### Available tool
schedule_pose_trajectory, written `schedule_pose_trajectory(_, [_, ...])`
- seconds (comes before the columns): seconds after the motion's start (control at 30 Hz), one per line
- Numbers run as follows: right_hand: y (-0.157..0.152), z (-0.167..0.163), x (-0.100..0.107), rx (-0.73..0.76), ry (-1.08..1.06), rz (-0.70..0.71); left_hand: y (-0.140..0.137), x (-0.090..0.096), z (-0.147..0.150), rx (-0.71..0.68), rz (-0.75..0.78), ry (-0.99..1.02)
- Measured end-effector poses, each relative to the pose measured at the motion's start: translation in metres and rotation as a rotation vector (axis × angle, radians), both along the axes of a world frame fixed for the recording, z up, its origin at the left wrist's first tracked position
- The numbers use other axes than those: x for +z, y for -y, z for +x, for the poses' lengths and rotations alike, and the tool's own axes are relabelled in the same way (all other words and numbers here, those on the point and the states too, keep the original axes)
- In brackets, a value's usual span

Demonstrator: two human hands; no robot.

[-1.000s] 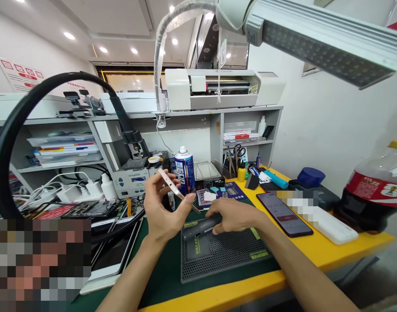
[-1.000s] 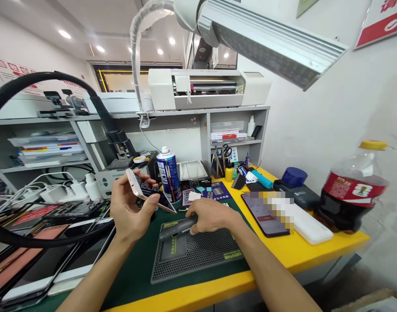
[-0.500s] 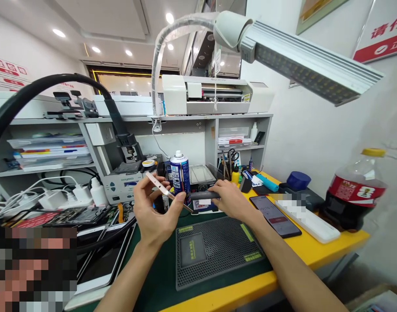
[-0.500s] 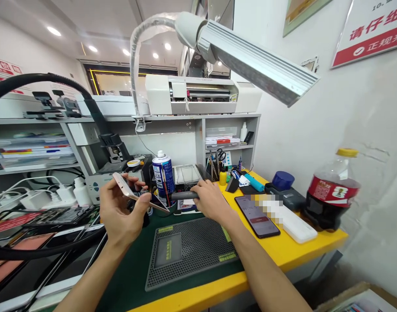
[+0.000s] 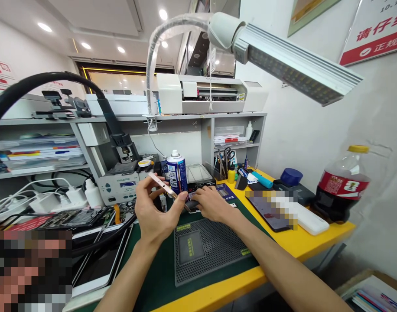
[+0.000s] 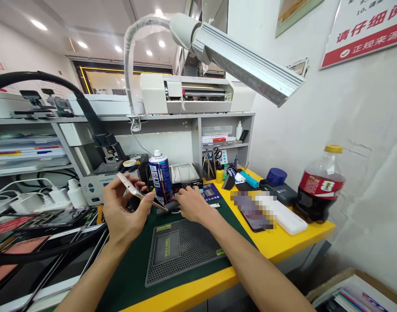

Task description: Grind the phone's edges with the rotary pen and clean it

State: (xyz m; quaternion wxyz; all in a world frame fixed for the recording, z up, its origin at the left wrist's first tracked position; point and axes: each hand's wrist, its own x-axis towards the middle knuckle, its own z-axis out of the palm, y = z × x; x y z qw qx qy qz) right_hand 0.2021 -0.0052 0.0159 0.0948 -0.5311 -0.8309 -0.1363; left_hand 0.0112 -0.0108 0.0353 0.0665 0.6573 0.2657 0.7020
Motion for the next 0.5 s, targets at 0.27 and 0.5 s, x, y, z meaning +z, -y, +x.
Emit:
schedule_pose_trajectory(0.27, [0.001,-0.017,0.007,0.149,0.02,-0.015,-0.003,-0.001,0.0,-0.01,-0.004,0.023])
schedule_pose_trajectory(0.5, [0.002,-0.027,0.003,0.144,-0.015,-0.032,-0.002,-0.002,0.0,-0.018,-0.024,0.016])
